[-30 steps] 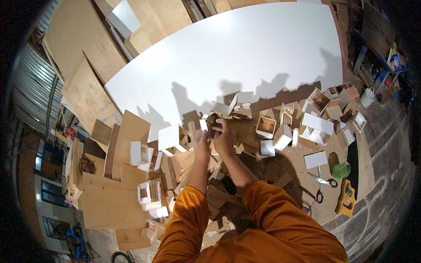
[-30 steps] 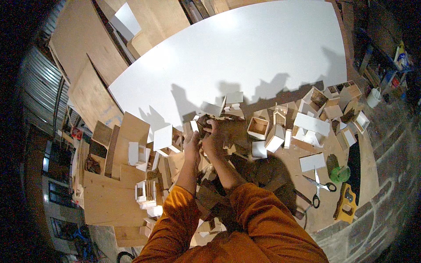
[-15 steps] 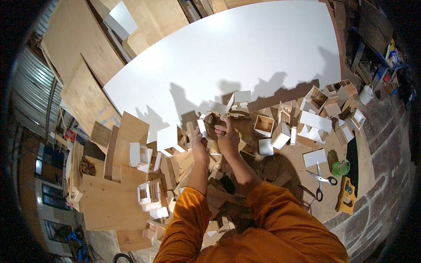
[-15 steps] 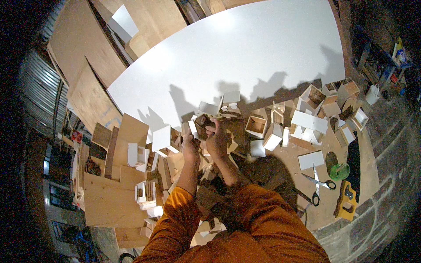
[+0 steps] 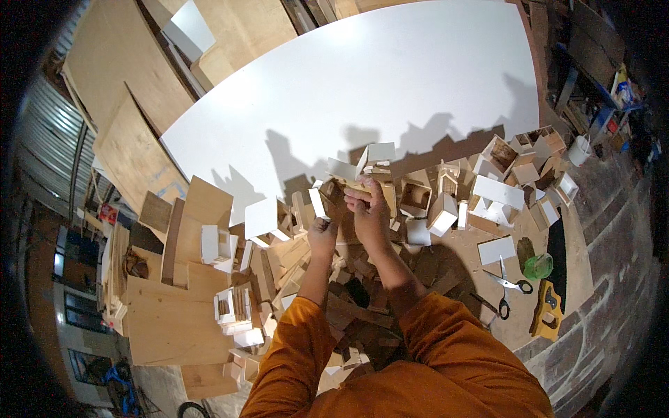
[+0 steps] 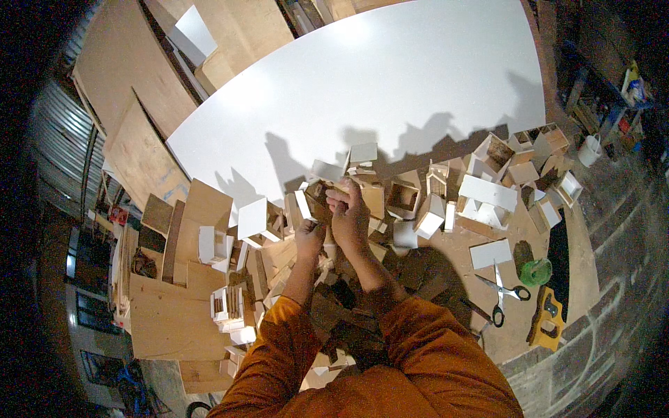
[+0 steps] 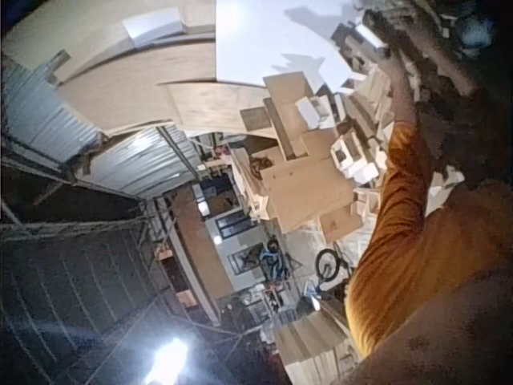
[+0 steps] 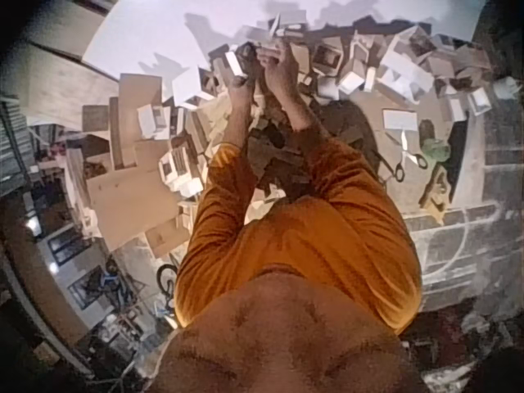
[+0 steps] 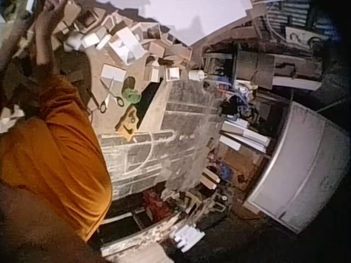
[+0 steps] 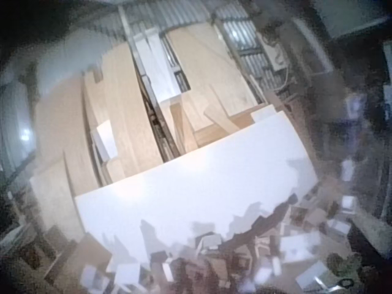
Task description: The person assembles small cardboard structures by hand, applying glue from a bottle and joining pieces together on a workbench filled with scraps.
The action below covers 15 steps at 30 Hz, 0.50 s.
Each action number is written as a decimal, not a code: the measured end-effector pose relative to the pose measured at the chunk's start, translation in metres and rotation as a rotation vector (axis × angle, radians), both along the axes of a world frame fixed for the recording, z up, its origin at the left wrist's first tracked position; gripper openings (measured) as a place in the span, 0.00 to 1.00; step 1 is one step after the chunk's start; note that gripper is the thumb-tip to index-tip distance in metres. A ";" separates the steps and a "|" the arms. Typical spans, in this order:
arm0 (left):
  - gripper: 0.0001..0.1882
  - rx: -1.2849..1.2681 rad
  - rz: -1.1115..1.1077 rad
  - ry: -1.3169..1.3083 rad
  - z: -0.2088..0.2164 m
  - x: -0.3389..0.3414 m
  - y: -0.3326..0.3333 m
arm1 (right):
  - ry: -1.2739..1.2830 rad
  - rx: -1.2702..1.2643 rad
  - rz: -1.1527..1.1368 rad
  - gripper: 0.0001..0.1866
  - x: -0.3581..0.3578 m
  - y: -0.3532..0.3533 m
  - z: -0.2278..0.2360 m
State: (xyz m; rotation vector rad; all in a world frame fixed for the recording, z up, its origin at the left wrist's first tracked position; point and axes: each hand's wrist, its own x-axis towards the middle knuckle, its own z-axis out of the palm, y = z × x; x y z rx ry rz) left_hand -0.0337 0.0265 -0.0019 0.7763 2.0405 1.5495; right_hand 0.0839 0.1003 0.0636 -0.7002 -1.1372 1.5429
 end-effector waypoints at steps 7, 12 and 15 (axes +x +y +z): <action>0.15 0.105 0.017 -0.039 -0.010 -0.009 -0.007 | 0.044 -0.006 -0.005 0.22 0.022 -0.003 0.025; 0.34 0.238 0.097 -0.068 0.030 0.006 -0.020 | 0.002 0.046 -0.078 0.26 0.043 0.008 0.028; 0.35 0.342 0.116 -0.161 0.067 0.027 -0.042 | 0.095 0.019 -0.091 0.26 0.059 0.005 0.047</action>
